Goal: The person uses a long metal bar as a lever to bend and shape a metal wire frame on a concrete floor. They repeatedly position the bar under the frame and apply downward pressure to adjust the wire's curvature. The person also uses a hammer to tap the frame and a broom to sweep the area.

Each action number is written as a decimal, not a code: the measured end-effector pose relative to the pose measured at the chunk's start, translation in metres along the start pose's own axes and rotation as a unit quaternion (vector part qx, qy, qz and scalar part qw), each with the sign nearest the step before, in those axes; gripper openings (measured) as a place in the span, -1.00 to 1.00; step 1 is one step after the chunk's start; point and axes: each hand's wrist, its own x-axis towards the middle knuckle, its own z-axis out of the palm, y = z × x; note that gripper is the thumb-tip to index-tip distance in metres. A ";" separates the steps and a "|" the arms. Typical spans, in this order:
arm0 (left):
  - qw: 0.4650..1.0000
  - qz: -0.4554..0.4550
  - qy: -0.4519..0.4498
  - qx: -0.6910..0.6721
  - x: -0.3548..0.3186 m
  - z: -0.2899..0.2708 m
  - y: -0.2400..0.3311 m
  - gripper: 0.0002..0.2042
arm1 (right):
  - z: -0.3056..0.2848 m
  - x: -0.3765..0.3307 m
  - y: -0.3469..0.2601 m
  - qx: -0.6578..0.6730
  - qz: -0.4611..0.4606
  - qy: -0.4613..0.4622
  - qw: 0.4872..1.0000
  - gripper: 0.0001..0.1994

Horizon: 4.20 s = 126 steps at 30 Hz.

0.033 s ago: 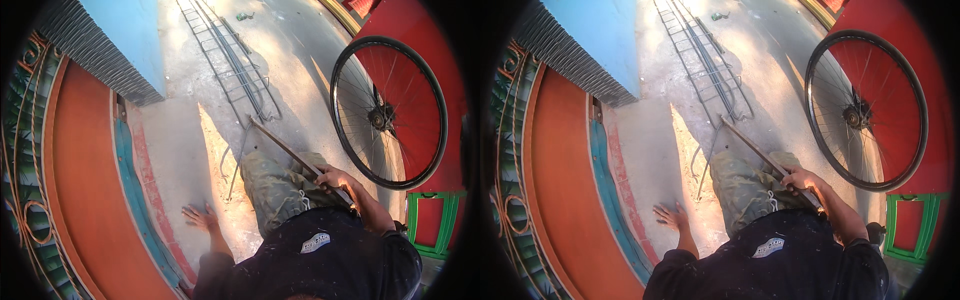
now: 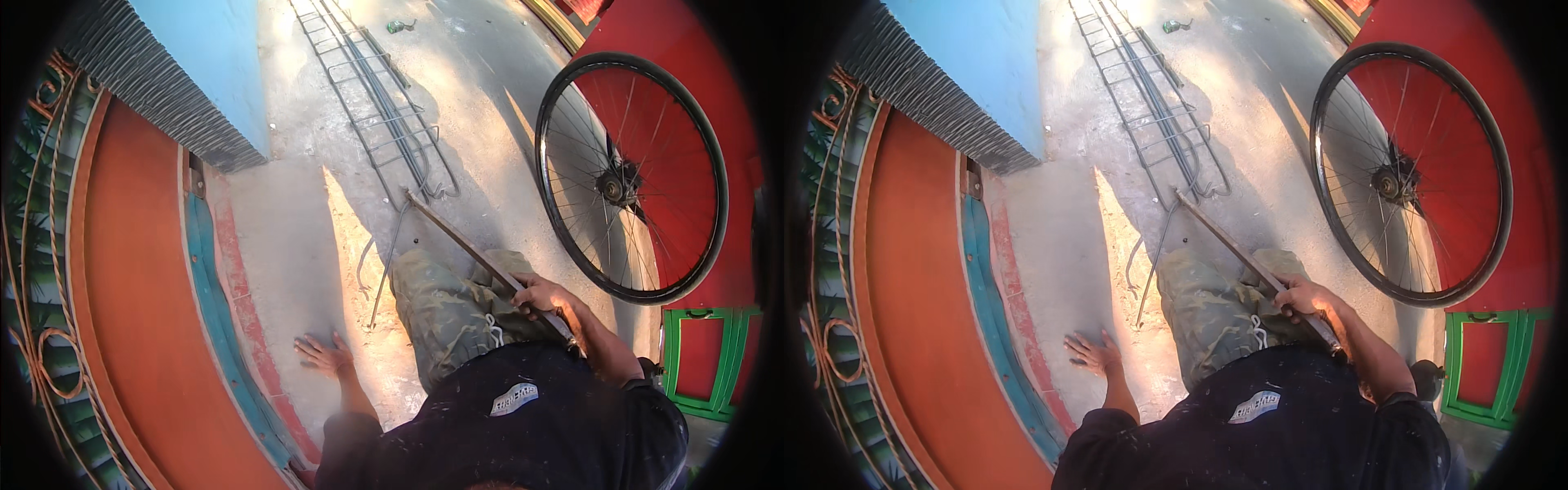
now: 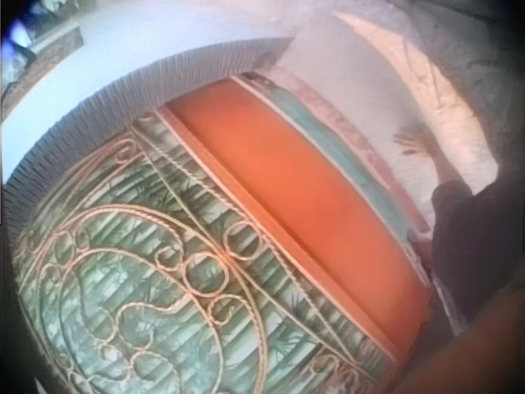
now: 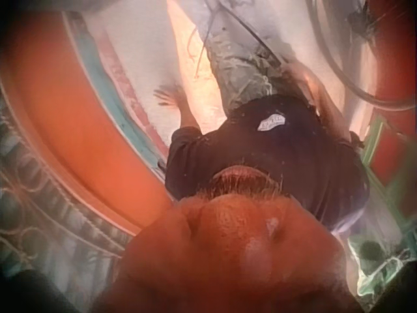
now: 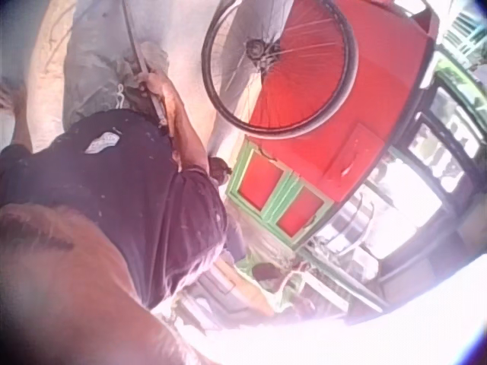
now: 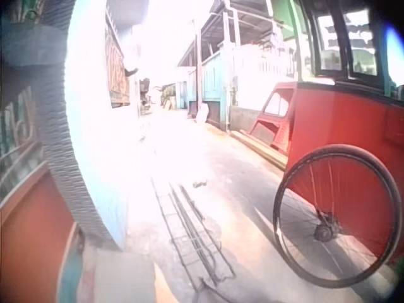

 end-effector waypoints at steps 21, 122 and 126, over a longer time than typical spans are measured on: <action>0.936 0.081 -0.299 -0.170 -0.021 -0.050 0.135 -0.41 | -0.064 0.047 0.082 -0.019 -0.043 -0.044 0.998 -0.69; 0.337 -0.150 -0.649 -0.665 -0.096 -0.098 0.361 -0.30 | -0.099 0.077 0.178 0.245 0.064 -0.173 0.952 -0.80; 0.326 -0.082 -0.645 -0.686 -0.099 -0.112 0.384 -0.44 | -0.089 0.081 0.182 0.407 0.128 -0.241 0.872 -0.80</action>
